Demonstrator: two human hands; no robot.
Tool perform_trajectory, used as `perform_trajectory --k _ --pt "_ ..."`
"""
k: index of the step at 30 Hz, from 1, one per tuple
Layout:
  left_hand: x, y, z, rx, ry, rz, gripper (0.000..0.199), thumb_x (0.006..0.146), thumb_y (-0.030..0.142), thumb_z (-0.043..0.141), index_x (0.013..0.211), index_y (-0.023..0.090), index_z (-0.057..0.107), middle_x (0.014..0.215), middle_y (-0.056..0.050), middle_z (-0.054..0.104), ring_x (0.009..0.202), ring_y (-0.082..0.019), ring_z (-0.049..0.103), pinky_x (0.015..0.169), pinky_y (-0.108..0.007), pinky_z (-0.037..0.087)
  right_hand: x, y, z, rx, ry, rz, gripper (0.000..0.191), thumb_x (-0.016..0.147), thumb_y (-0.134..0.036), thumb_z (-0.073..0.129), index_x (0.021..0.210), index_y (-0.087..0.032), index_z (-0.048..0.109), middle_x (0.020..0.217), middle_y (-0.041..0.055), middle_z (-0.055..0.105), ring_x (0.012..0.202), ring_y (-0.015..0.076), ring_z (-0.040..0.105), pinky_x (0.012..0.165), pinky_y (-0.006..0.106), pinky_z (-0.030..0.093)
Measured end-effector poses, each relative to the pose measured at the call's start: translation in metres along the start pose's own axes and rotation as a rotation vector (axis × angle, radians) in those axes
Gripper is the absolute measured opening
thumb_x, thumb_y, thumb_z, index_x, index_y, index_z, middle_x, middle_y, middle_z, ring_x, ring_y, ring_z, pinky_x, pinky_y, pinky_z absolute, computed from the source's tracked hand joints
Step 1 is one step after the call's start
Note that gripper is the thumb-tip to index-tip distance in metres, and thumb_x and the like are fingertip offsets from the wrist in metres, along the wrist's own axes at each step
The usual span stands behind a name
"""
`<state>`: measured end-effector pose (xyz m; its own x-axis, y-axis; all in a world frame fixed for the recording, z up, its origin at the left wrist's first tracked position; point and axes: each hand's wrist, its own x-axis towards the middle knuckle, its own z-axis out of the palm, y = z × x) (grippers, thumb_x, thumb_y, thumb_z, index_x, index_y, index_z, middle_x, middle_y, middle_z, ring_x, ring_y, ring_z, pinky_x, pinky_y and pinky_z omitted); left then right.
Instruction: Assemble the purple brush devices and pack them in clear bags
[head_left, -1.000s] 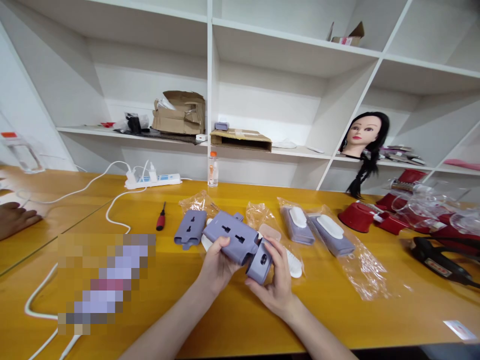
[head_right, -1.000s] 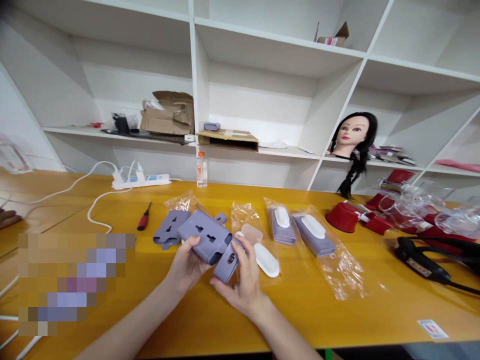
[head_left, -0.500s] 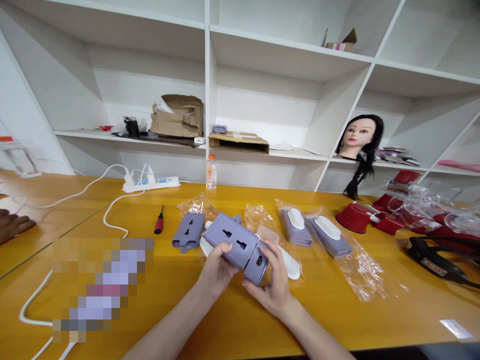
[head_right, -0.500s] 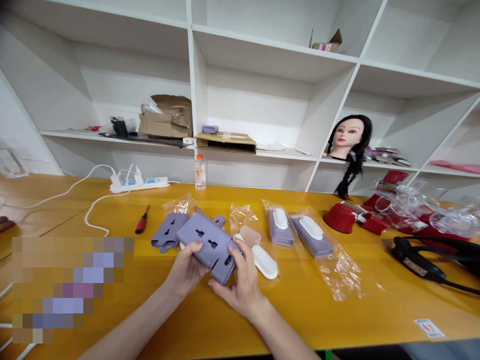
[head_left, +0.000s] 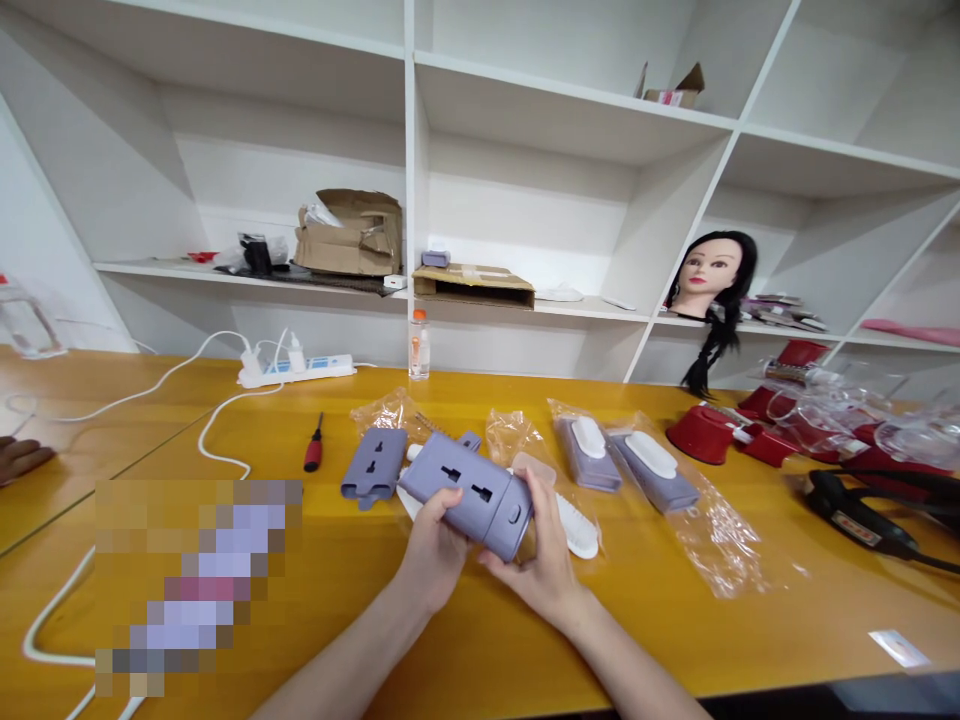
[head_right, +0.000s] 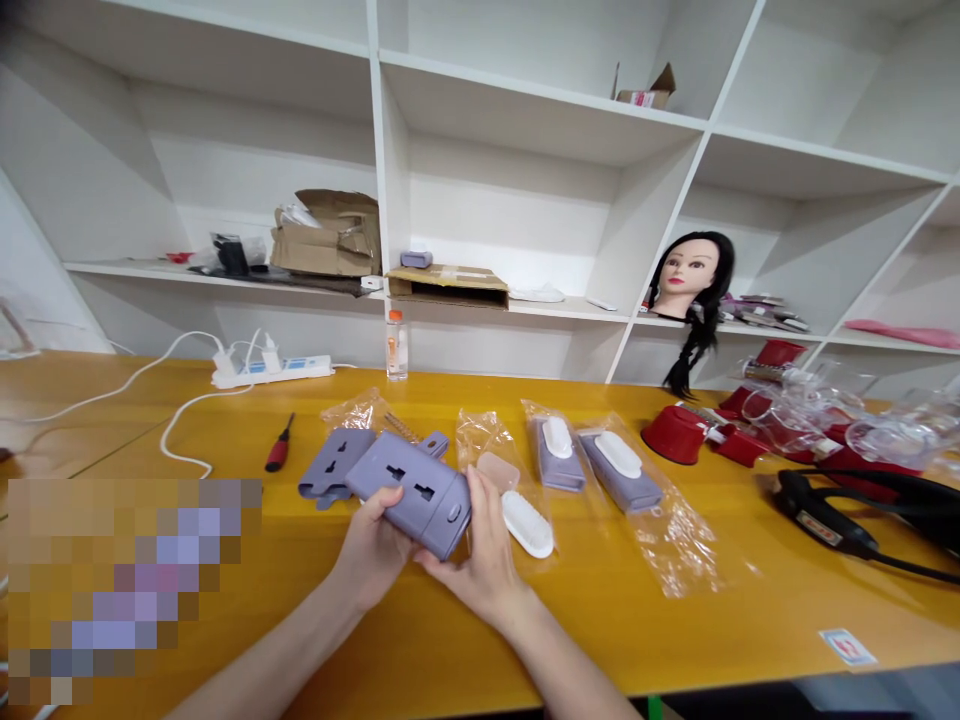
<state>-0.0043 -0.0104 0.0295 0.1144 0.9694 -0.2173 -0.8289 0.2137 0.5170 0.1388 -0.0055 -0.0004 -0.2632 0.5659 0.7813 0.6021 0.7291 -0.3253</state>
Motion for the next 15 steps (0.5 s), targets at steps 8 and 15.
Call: perform_trajectory --k 8,15 --pt "-0.0015 0.0029 -0.0006 -0.012 -0.014 0.078 0.042 0.065 0.014 0.053 0.107 0.015 0.057 0.088 -0.003 0.068 0.087 -0.02 0.061 0.074 -0.029 0.046 0.0007 -0.0042 -0.003 0.093 -0.052 0.018 0.1 0.06 -0.027 0.068 0.138 -0.019 0.006 0.128 0.0146 0.036 0.12 0.0293 0.036 0.096 0.048 0.036" --pt "-0.0069 -0.0055 0.0007 -0.028 -0.049 0.025 0.042 0.066 0.018 0.053 0.107 0.015 0.058 0.095 -0.005 0.068 0.098 -0.024 0.058 0.082 -0.033 0.046 0.0017 -0.0088 -0.0008 0.106 -0.048 0.086 0.095 0.058 -0.025 0.067 0.134 -0.019 0.011 0.122 0.0139 0.035 0.114 0.0296 0.038 0.094 0.05 0.036"
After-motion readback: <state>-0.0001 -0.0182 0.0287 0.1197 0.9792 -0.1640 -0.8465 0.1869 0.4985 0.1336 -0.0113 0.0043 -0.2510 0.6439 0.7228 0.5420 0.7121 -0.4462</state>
